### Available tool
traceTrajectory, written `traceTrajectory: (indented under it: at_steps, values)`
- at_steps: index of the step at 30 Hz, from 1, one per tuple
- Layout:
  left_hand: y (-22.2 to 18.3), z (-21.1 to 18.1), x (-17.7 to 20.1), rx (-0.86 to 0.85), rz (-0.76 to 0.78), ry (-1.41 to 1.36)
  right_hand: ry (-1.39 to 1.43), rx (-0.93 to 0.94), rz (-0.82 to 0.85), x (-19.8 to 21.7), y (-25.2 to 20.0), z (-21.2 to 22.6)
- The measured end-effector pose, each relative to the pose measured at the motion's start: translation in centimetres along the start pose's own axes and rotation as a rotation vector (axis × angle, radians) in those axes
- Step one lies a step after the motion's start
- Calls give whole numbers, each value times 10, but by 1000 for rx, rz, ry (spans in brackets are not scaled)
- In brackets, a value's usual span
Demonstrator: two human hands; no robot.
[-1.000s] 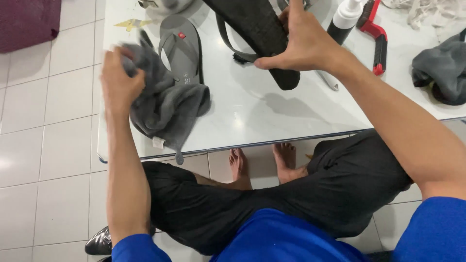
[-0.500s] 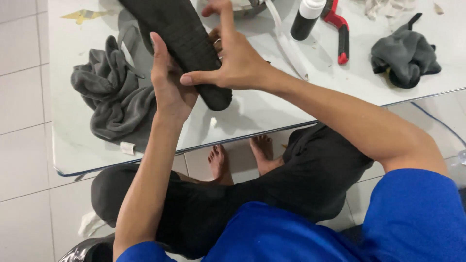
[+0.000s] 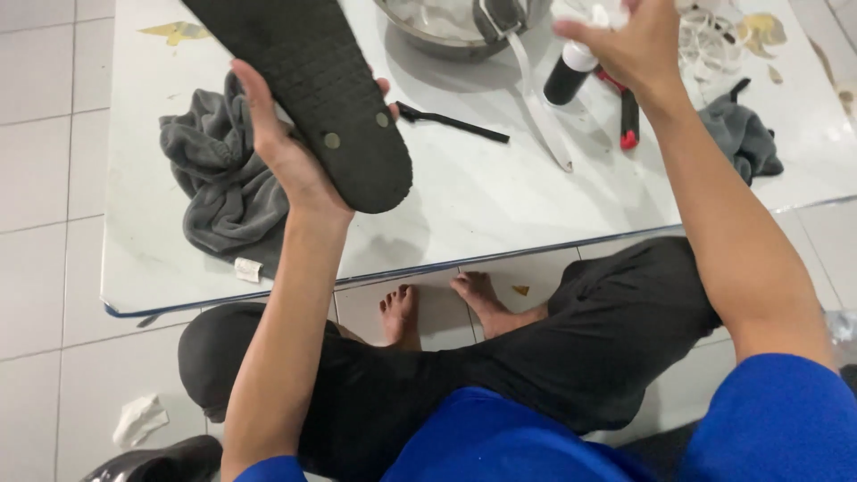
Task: Cleaning the sole of a flip-flop using foam cleaner and a brush
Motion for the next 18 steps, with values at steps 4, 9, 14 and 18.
traceTrajectory:
  at_steps: [4, 9, 14, 18]
  values:
    - [-5, 11, 0, 16, 8, 61, 266, -466, 389, -45, -49, -51]
    - [-8, 57, 26, 90, -169, 24, 85, -206, 304, -17, -32, -30]
    - [-20, 88, 95, 412, -602, 612, 447, -113, 397, 12, 2, 47]
    - [-9, 90, 117, 82, -460, 1265, 460, -107, 411, 9, 3, 73]
Point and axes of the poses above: each hand's wrist, its own y-axis towards the middle knuckle, its own x-axis out of the back of the hand, z = x × y, the point moved 6 cm from there along y, towards the middle knuckle
